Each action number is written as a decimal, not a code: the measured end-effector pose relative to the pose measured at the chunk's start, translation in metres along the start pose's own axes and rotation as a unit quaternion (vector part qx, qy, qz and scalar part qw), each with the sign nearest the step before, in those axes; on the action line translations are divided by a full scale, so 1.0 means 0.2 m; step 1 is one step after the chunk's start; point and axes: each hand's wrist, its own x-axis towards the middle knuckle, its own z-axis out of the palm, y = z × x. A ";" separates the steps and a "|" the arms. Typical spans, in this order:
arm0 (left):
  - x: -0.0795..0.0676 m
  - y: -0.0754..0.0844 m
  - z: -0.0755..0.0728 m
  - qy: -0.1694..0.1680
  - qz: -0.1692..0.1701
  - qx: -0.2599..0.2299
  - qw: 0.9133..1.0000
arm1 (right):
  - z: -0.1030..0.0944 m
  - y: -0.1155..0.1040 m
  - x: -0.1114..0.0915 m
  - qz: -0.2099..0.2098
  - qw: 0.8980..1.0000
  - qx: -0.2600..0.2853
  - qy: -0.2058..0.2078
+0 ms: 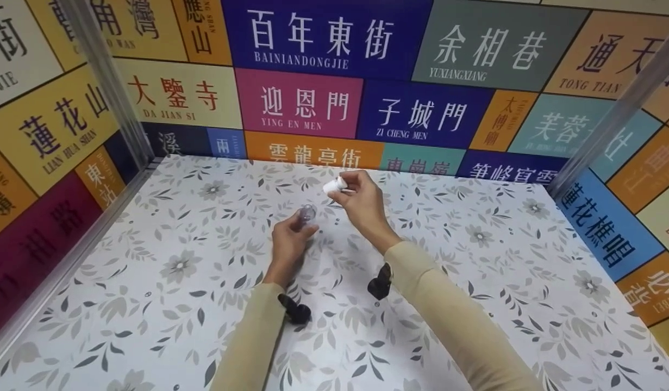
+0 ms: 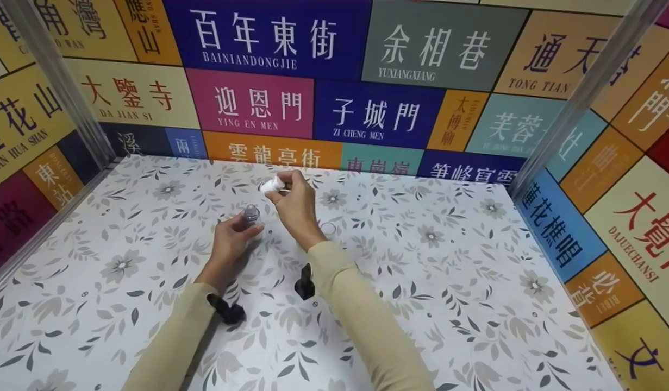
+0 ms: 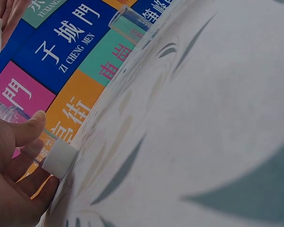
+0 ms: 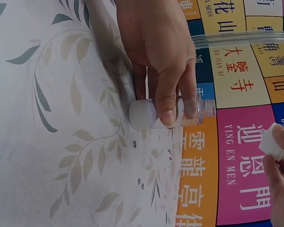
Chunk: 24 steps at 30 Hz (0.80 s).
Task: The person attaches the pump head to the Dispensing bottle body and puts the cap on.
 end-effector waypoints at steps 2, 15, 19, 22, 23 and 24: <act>0.00 0.00 0.00 0.000 -0.001 -0.002 1.000 | 0.01 0.00 0.00 -0.005 1.000 -0.007 -0.001; 0.00 0.00 0.01 0.001 -0.002 -0.013 1.000 | 0.02 0.02 0.00 -0.067 0.994 -0.083 -0.019; 0.00 0.00 0.01 -0.001 -0.002 -0.016 1.000 | 0.03 0.02 0.00 -0.080 0.992 -0.093 -0.035; 0.00 0.00 0.01 -0.004 -0.005 -0.033 0.999 | 0.04 0.02 0.00 -0.089 0.989 -0.104 -0.050; 0.00 0.00 0.01 -0.003 -0.004 -0.032 0.999 | 0.05 0.02 0.00 -0.095 0.988 -0.107 -0.054; 0.00 0.00 0.01 -0.004 -0.002 -0.031 1.000 | 0.05 0.02 0.00 -0.102 0.987 -0.110 -0.057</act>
